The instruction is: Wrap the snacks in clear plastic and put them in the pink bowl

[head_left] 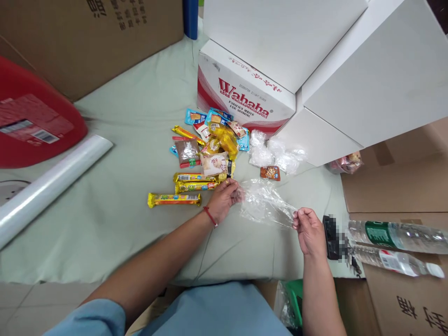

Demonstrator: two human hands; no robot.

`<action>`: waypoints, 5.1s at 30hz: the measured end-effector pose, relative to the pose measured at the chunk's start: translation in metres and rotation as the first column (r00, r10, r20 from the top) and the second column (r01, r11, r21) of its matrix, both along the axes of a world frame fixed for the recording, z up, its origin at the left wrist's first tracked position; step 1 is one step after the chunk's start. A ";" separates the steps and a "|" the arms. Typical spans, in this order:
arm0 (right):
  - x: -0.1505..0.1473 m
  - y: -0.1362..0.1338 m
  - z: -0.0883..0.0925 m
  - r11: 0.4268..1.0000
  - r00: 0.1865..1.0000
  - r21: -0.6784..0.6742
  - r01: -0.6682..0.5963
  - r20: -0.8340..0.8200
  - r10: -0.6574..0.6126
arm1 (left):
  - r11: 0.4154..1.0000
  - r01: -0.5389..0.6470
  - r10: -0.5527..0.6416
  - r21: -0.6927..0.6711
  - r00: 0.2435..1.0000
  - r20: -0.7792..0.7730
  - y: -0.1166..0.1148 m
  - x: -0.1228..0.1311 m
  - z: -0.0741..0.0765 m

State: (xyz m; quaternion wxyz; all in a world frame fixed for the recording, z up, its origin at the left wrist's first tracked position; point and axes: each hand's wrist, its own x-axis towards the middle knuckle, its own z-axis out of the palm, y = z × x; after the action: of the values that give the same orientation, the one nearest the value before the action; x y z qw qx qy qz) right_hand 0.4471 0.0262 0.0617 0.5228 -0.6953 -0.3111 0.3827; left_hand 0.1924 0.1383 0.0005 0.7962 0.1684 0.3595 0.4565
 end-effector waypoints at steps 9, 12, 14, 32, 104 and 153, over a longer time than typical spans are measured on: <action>0.014 0.001 0.014 0.999 0.695 -0.001 -0.036 0.718 0.026 | 1.000 -0.013 0.013 -0.014 1.000 -0.014 -0.001 0.001 0.002; -0.017 0.018 0.023 0.955 0.515 0.084 -0.284 0.854 0.078 | 1.000 0.002 -0.001 0.018 1.000 -0.023 -0.002 0.001 0.003; -0.041 0.036 0.019 0.894 0.407 0.033 -0.447 0.897 0.170 | 0.999 0.011 -0.009 0.047 0.999 -0.034 -0.003 0.001 0.003; -0.020 0.027 0.021 0.952 0.882 0.240 -0.190 0.467 0.059 | 0.995 -0.058 0.062 0.087 0.997 -0.048 0.000 0.001 0.002; -0.012 0.008 -0.056 0.969 0.986 -0.185 -0.166 -0.044 0.161 | 0.828 0.166 0.473 0.536 0.307 -0.826 -0.081 -0.074 0.033; -0.050 -0.027 -0.035 0.605 0.107 -0.218 -0.766 0.884 0.455 | 0.282 0.890 0.709 0.359 0.059 -0.702 -0.091 -0.067 0.019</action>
State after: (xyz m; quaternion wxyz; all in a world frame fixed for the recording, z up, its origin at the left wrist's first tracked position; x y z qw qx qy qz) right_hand 0.3968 -0.0009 0.0270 0.1628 -0.4977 -0.8473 0.0892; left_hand 0.1255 0.0470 0.0197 0.0444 0.8889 0.4057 0.2080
